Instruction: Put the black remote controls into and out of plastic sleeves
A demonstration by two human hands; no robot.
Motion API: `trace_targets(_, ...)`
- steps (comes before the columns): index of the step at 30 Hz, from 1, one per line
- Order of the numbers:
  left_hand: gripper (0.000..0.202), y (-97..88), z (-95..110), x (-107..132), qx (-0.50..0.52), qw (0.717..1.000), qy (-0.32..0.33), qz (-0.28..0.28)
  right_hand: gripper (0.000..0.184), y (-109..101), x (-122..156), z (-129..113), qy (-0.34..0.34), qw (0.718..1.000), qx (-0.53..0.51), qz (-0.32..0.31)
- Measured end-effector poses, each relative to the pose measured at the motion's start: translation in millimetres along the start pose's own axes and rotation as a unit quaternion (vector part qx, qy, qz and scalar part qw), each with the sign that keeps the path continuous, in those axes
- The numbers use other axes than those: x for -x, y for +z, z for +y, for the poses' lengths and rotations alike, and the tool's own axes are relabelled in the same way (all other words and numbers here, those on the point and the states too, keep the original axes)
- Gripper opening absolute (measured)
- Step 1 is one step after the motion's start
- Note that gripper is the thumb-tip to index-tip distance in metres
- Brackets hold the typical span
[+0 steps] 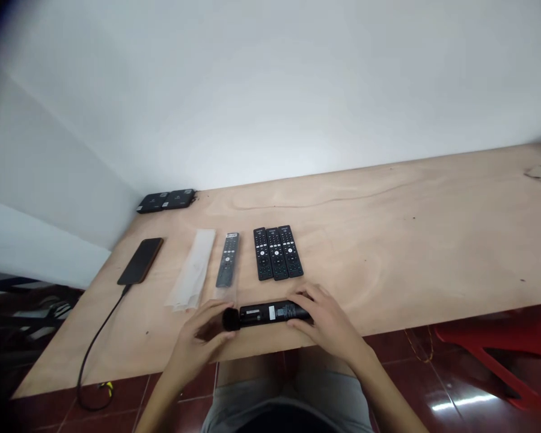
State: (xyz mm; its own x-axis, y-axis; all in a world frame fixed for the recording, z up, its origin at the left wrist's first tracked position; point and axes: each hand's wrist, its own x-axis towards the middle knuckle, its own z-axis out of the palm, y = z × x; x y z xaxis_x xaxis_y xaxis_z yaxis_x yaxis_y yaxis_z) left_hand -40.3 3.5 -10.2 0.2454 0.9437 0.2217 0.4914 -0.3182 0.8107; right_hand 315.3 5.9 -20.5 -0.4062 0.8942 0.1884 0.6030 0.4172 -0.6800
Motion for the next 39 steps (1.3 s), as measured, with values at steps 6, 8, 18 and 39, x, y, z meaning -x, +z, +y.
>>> trace_targets(6, 0.045, 20.5, 7, -6, -0.022, 0.999, 0.036, 0.003, 0.044, 1, 1, 1, -0.007, 1.000, 0.003, -0.004)
trace_targets(8, 0.035, 30.8, 12, -12, -0.036, 0.996, 0.079, -0.025, 0.046, 1, 1, 1, -0.010, 1.000, 0.002, -0.006)
trace_targets(18, 0.023, 47.2, 16, -20, -0.054, 0.989, 0.137, -0.024, 0.050, -2, -6, -3, -0.040, 0.999, -0.017, -0.009)
trace_targets(39, 0.015, -100.3, -41, -13, -0.296, 0.939, 0.131, 0.118, 0.049, 4, 0, 5, 0.046, 0.995, -0.057, 0.062)
